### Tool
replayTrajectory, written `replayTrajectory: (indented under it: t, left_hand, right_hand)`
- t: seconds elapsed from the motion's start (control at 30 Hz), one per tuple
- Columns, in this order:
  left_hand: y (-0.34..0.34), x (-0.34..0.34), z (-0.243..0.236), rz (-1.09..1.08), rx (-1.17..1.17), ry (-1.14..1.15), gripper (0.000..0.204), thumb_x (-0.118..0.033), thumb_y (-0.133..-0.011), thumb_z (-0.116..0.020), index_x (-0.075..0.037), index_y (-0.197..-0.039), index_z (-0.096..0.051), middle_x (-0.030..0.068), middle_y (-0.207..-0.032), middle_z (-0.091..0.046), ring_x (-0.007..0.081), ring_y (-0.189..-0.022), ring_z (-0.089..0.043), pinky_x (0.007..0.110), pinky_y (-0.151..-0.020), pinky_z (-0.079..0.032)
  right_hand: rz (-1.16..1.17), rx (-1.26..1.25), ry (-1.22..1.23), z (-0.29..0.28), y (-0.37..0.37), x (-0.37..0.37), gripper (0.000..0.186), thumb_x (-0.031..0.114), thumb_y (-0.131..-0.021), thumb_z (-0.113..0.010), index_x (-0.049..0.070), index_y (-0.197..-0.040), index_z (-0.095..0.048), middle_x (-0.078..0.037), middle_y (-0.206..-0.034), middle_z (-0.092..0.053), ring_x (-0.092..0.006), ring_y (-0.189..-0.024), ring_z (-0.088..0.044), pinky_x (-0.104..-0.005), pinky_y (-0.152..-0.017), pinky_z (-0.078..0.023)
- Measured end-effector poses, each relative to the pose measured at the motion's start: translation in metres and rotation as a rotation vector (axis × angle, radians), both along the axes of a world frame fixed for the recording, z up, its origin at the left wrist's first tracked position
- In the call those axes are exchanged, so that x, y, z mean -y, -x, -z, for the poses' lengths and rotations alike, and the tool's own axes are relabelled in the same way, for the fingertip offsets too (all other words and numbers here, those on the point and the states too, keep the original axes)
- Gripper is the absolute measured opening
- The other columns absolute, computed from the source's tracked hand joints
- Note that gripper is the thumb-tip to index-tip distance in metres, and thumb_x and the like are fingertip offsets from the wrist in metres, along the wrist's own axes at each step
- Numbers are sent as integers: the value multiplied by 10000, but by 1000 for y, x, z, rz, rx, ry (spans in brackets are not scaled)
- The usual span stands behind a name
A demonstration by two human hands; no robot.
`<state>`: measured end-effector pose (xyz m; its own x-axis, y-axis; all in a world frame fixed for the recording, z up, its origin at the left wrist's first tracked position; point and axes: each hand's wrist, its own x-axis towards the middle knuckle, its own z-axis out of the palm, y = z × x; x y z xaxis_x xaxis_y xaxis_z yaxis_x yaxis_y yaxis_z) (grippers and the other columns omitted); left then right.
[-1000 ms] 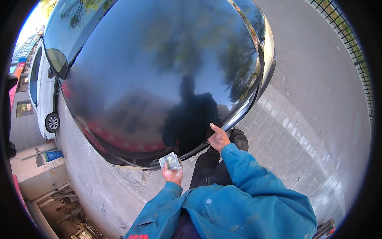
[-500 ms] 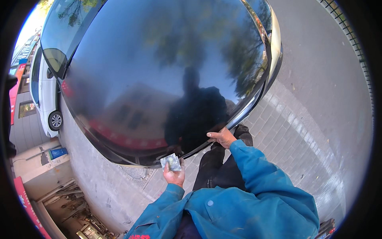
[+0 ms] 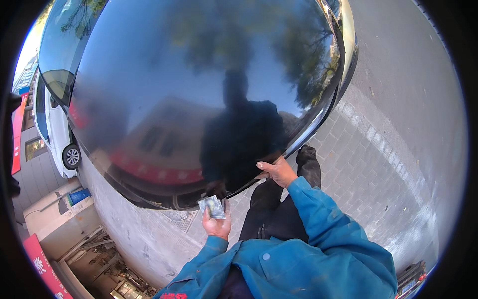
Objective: The person applies yellow body filler to the rear quarter panel of a white car using a spreader, smoothing it over sanded areas. They then walk to a black car and touch the hood with a finger.
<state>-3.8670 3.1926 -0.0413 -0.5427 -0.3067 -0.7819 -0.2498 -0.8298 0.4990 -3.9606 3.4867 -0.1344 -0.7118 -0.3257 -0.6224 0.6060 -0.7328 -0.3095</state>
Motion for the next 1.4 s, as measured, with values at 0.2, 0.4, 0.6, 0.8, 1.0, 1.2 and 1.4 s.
replayTrajectory:
  t: [0.2, 0.4, 0.6, 0.8, 1.0, 1.2, 1.4]
  left_hand:
    - [2, -1, -4, 24, 5, -8, 396, -253, -1061, -623, -109, -1428, -668, 119, -1424, -729, 356, -1375, -634, 598, -1308, -368]
    - [0, -4, 0, -36, 15, 3, 356, -275, -1078, -605, -101, -1379, -684, 118, -1396, -738, 350, -1331, -654, 599, -1295, -386]
    - [-1, -7, -2, -56, -7, -27, 327, -256, -1089, -591, -128, -1377, -678, 107, -1352, -758, 336, -1300, -681, 605, -1276, -402]
    - [-3, -4, 2, -69, -4, -23, 314, -248, -1084, -592, -137, -1364, -684, 96, -1341, -765, 335, -1269, -705, 612, -1270, -407]
    - [-2, -7, 2, -55, -4, -10, 330, -261, -1087, -584, -139, -1379, -679, 96, -1364, -756, 337, -1290, -693, 610, -1282, -391]
    - [1, -15, 1, -107, 44, 37, 349, -248, -1066, -609, -143, -1394, -663, 100, -1368, -750, 337, -1290, -690, 621, -1270, -395]
    - [6, -25, 4, -154, 41, 89, 388, -259, -1060, -609, -126, -1423, -650, 112, -1386, -743, 343, -1337, -662, 628, -1286, -372]
  right_hand:
    - [66, 2, 110, -7, -2, -1, 449, 126, -1020, -783, 99, -1450, -657, -72, -1395, -725, -272, -1231, -731, -521, -1082, -606]
    - [447, 93, 191, -16, 3, 2, 342, 141, -990, -825, 133, -1323, -745, -8, -1397, -738, -230, -1415, -607, -474, -1244, -391]
    - [363, 128, 319, -14, 15, -7, 394, 85, -950, -855, 119, -1328, -749, -17, -1360, -767, -256, -1387, -655, -540, -1269, -411]
    - [234, 130, 340, -26, 27, -19, 437, 73, -955, -837, 111, -1378, -732, -40, -1468, -730, -292, -1487, -585, -633, -1296, -347]
    - [279, 25, 402, -23, 27, -14, 561, 90, -949, -845, 126, -1485, -683, -32, -1557, -673, -318, -1526, -542, -664, -1297, -322]
    - [217, 117, 515, -33, 33, -26, 588, 74, -950, -840, 133, -1508, -662, -40, -1568, -663, -306, -1519, -551, -631, -1301, -340]
    - [328, 116, 495, -19, 24, -15, 520, 6, -910, -854, 132, -1398, -725, -27, -1468, -724, -273, -1460, -601, -587, -1304, -359]
